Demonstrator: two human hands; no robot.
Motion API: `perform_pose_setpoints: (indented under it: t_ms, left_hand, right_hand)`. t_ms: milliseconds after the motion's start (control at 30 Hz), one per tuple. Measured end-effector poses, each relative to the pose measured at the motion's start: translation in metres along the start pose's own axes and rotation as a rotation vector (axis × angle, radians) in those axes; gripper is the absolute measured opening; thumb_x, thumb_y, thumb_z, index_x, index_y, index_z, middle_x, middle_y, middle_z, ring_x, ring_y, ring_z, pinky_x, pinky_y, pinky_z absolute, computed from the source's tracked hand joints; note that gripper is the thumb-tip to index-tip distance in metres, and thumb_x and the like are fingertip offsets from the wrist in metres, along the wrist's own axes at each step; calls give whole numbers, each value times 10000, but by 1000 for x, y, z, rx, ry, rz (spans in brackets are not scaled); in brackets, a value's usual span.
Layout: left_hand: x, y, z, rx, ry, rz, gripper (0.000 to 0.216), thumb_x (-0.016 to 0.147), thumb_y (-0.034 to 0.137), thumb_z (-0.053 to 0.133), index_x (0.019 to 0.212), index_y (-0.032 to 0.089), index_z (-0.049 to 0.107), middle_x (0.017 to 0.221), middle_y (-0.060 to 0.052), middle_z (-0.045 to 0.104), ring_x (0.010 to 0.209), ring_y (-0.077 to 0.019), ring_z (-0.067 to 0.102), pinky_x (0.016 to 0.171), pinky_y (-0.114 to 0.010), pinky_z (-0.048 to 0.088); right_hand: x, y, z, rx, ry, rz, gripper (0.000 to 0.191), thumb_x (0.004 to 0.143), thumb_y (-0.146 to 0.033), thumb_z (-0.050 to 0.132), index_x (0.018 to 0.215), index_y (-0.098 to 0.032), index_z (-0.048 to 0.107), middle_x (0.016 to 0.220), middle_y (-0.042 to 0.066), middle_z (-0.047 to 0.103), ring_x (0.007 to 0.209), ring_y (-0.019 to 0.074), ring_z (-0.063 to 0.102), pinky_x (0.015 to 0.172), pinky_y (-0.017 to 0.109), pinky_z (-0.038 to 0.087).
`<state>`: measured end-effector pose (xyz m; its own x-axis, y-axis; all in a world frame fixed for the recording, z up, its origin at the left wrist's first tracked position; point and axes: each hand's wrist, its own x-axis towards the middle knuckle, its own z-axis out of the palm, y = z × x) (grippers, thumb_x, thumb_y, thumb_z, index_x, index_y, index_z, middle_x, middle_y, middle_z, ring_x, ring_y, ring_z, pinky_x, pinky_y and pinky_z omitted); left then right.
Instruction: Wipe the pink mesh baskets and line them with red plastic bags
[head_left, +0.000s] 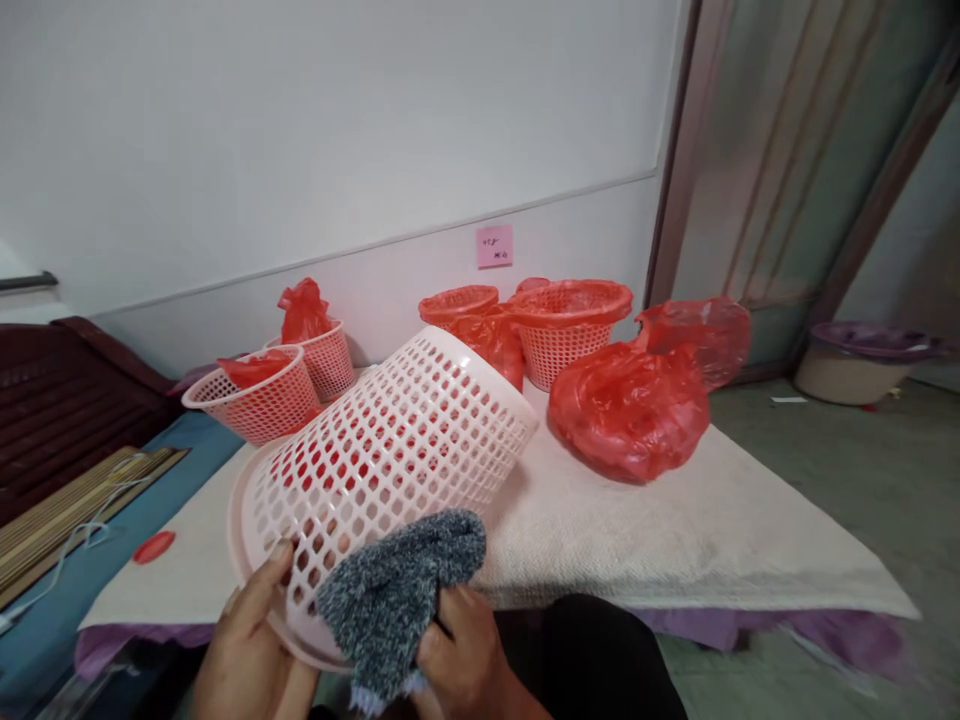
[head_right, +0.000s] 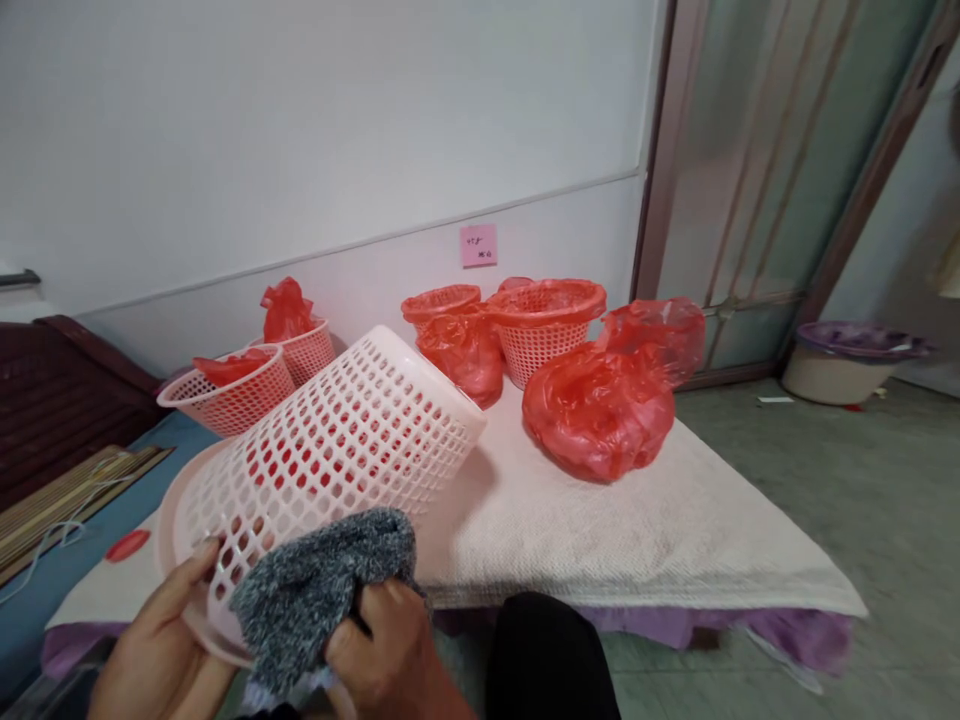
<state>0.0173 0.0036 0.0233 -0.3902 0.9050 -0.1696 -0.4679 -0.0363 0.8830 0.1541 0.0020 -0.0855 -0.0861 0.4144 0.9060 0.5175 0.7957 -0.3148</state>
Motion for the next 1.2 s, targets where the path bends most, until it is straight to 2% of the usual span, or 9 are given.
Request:
perform_pose_setpoints:
  t_ms: [167,367,467,600,700,733,800,1000,1200]
  left_hand:
    - [0,-4,-6,26,39,-63,379,825,137,616,1201,164,652,976,-79,769,910,-233,728,858,-367,586]
    - [-7,0,-11,109,115,-120,325,806,130,629,1125,139,684,985,-108,769,861,-251,739,792,-356,604]
    - [-7,2,-10,90,125,-119,299,777,112,648,1071,131,698,938,-103,775,815,-241,744,789,-353,603]
    - [-2,-2,-4,18,70,-118,312,820,128,596,1119,152,682,949,-86,774,831,-227,741,831,-377,591]
    - [3,-3,6,-29,21,-87,350,859,151,540,1190,155,653,966,-83,769,886,-234,731,862,-394,580]
    - [4,-3,9,-44,11,-80,361,862,162,534,1205,156,645,971,-81,767,911,-242,725,869,-400,577]
    - [4,-1,15,-63,-5,-82,381,852,184,549,1222,157,635,978,-78,764,950,-258,712,874,-405,573]
    - [1,1,24,-55,-23,-77,339,875,135,508,1181,130,655,932,-86,761,877,-224,725,858,-380,576]
    - [-13,-11,30,-47,-152,-74,429,826,391,642,1212,203,643,1062,-60,738,1003,-257,684,884,-368,560]
  right_hand:
    - [-3,20,-10,-91,188,161,127,798,-164,482,836,-220,590,725,18,515,637,174,517,547,282,414]
    - [9,83,-37,2,509,882,318,855,-389,570,1096,-184,595,897,55,674,794,218,624,749,355,491]
    - [12,91,-43,41,578,978,374,842,-442,567,1091,-165,603,933,71,694,851,239,642,779,368,497]
    - [2,53,-26,74,435,815,239,851,-333,568,1042,-194,603,834,27,676,744,200,642,687,314,515]
    - [-13,9,3,196,168,457,213,843,-246,499,1027,-213,601,889,50,653,802,208,640,726,334,529]
    - [-18,-4,14,201,157,312,227,834,-288,481,1004,-210,608,899,71,648,805,225,640,694,342,535]
    - [-26,-21,30,178,177,196,230,814,-331,509,992,-222,606,921,86,642,802,235,638,644,337,535]
    - [-28,-22,34,66,73,142,347,770,-236,489,1103,-177,567,979,144,641,870,286,641,675,413,557]
    - [-20,-28,22,23,278,206,368,699,-115,514,1048,-203,592,949,113,695,803,263,680,663,376,579]
